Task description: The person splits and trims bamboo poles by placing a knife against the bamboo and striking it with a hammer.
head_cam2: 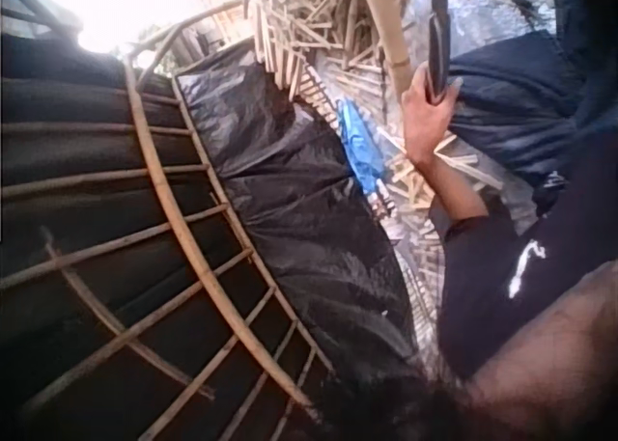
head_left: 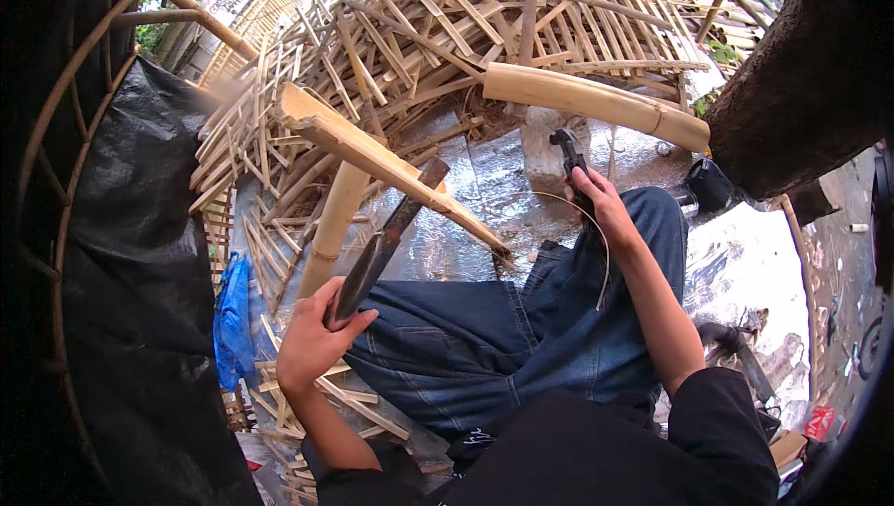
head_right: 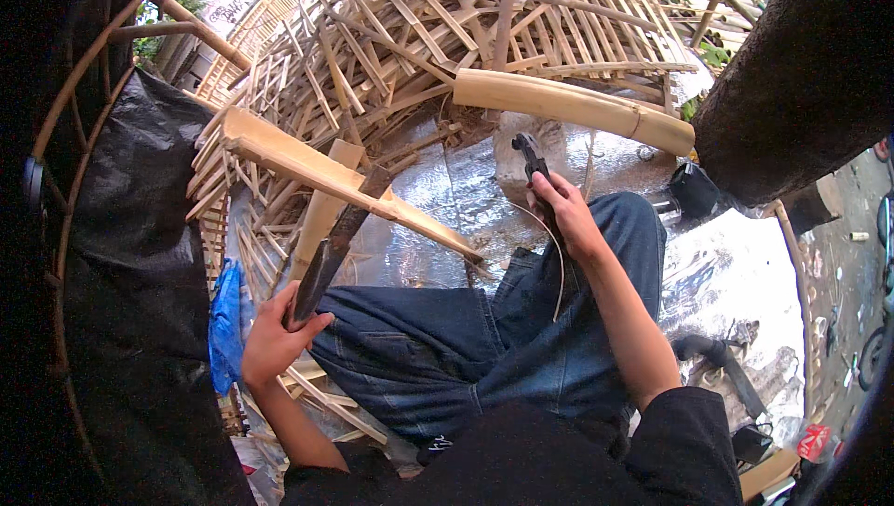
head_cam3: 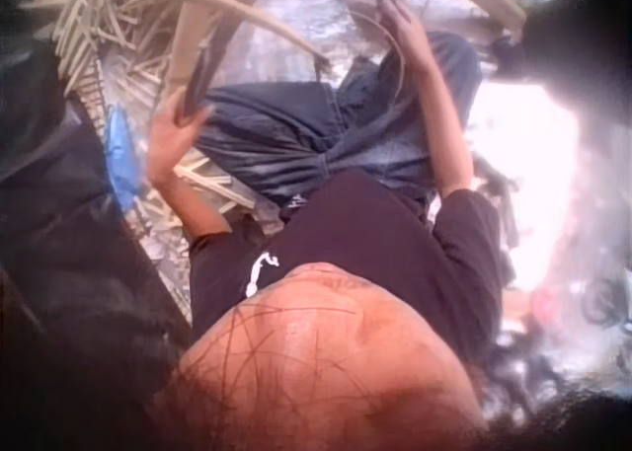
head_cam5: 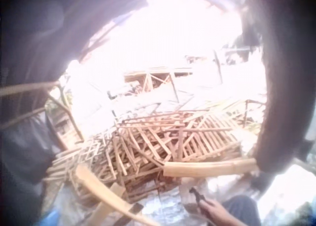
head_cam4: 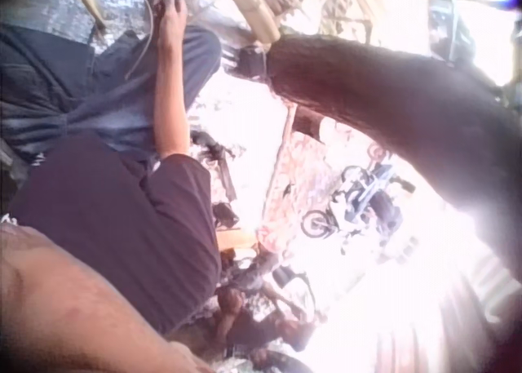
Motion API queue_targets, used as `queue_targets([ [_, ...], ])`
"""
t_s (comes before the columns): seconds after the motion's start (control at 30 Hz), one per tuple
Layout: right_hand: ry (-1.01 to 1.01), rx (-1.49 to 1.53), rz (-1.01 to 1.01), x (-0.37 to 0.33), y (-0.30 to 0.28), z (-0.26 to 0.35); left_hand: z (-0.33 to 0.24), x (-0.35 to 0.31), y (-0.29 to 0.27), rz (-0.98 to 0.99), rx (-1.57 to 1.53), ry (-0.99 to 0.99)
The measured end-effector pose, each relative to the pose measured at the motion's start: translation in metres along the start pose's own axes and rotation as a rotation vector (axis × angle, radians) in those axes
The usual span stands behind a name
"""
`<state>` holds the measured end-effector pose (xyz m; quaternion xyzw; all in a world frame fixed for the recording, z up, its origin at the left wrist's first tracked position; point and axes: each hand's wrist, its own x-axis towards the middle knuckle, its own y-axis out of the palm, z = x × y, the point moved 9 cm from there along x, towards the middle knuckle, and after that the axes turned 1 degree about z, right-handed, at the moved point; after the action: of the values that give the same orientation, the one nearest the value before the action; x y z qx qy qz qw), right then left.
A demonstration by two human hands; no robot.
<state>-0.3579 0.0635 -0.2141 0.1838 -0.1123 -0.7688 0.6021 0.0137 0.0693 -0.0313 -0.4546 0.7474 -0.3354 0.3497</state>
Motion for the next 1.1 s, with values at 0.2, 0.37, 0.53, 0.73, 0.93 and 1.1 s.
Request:
queue_targets([
  [0.2, -0.104, -0.53, 0.083, -0.06, 0.047, 0.055, -0.035, -0.004, -0.004, -0.058, 0.166, 0.089],
  [0.37, -0.397, -0.451, 0.062, -0.109, 0.093, 0.192, -0.041, -0.002, -0.008, -0.087, 0.206, 0.061],
  [0.53, -0.391, -0.398, 0.119, -0.092, 0.1, 0.175, -0.061, 0.001, 0.0, 0.049, 0.148, 0.15],
  [0.73, 0.132, -0.525, 0.138, -0.104, 0.057, 0.142, -0.036, 0.007, -0.008, 0.056, 0.105, 0.137],
  [0.93, -0.266, -0.606, -0.225, -0.142, 0.01, 0.242, -0.007, 0.018, -0.021, -0.116, 0.157, 0.134],
  [1.1, -0.616, -0.383, -0.062, -0.153, 0.055, 0.26, -0.015, 0.016, -0.024, -0.151, 0.201, 0.143],
])
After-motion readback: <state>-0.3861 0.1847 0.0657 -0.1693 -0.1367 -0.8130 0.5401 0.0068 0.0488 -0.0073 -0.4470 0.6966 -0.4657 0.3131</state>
